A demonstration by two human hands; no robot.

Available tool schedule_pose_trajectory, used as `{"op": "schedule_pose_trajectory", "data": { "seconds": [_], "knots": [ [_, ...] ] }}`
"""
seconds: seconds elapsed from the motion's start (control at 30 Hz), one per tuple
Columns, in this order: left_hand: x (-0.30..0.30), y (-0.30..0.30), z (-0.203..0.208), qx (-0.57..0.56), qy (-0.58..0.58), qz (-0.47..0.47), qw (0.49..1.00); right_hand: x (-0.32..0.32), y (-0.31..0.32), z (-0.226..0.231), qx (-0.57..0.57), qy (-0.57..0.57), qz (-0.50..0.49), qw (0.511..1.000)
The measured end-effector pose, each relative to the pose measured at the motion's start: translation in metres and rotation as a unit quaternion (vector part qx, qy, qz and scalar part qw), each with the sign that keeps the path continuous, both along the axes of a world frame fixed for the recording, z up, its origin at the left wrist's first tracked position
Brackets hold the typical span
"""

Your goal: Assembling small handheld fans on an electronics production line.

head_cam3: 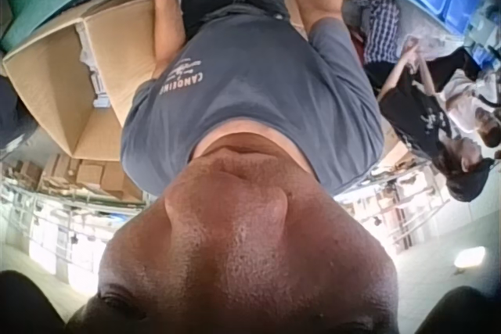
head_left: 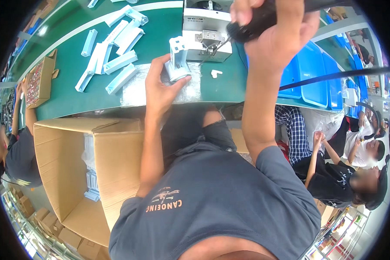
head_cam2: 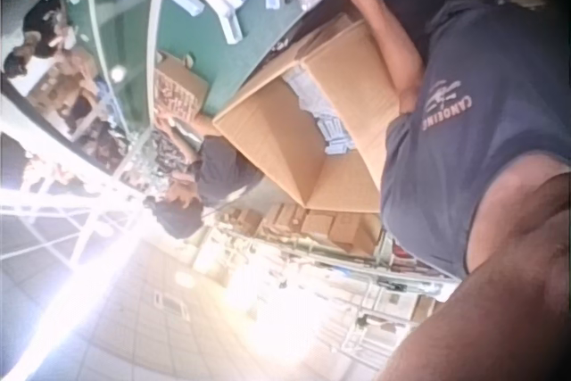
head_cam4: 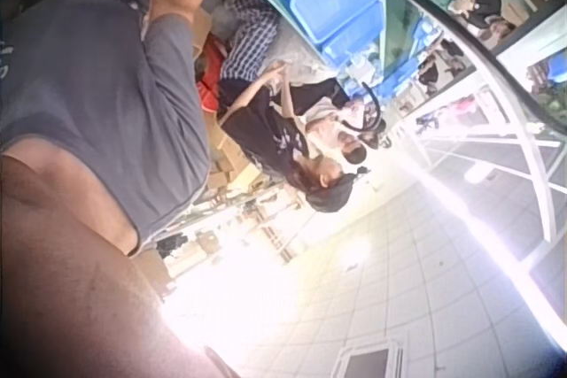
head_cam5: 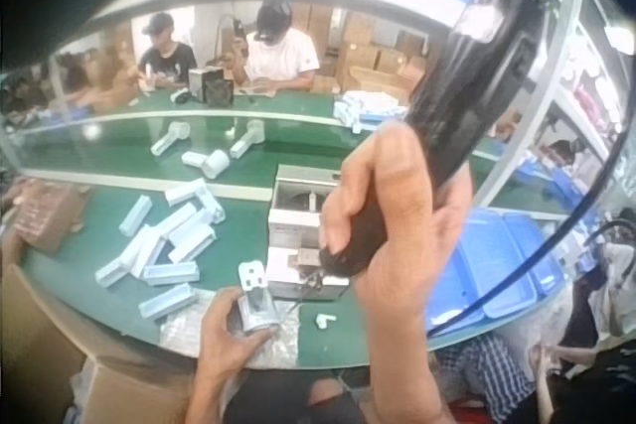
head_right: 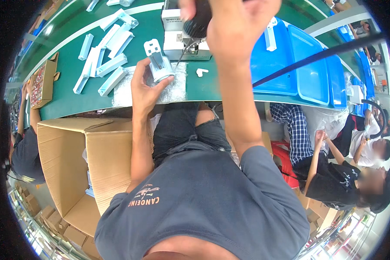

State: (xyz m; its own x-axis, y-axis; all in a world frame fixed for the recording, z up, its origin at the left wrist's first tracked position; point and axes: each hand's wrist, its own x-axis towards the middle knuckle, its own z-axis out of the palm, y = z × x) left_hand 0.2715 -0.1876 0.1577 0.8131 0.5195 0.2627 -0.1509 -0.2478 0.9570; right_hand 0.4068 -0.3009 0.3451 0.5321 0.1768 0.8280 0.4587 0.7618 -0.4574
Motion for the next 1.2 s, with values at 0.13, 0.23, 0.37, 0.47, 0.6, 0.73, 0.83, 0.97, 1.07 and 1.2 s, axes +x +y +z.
{"op": "schedule_pose_trajectory", "data": {
  "seconds": [0.13,0.23,0.37,0.47,0.6,0.73,0.83,0.97,1.07,1.2],
  "knots": [
    [0.004,-0.009,0.002,0.097,-0.035,-0.013,0.995,0.028,0.009,0.003,-0.022,-0.053,-0.097,0.994],
    [0.002,-0.006,0.0,0.104,-0.02,0.006,0.994,0.033,0.021,-0.007,-0.062,-0.042,-0.115,0.991],
    [0.004,-0.006,-0.002,0.098,-0.027,0.014,0.995,0.032,0.029,-0.009,-0.054,-0.025,-0.121,0.991],
    [0.006,-0.008,0.001,0.102,-0.018,0.018,0.994,0.03,0.02,-0.004,-0.094,-0.025,-0.123,0.988],
    [0.009,-0.007,-0.002,0.091,-0.019,0.01,0.996,0.026,0.012,-0.003,-0.094,-0.016,-0.124,0.988],
    [0.005,-0.003,-0.005,0.081,-0.028,0.003,0.996,-0.004,0.012,-0.007,-0.049,0.01,-0.059,0.997],
    [0.005,-0.001,-0.009,0.082,-0.027,0.004,0.996,-0.023,0.023,-0.006,-0.044,0.043,-0.013,0.998],
    [0.005,-0.003,-0.007,0.052,-0.018,-0.008,0.998,-0.027,0.032,-0.016,-0.077,0.089,-0.001,0.993],
    [0.005,-0.002,-0.008,0.058,-0.026,-0.007,0.998,-0.024,0.037,-0.021,-0.052,0.092,-0.014,0.994],
    [0.004,-0.002,-0.005,0.057,-0.018,-0.003,0.998,-0.015,0.035,-0.026,-0.036,0.015,0.015,0.999]
  ]
}}
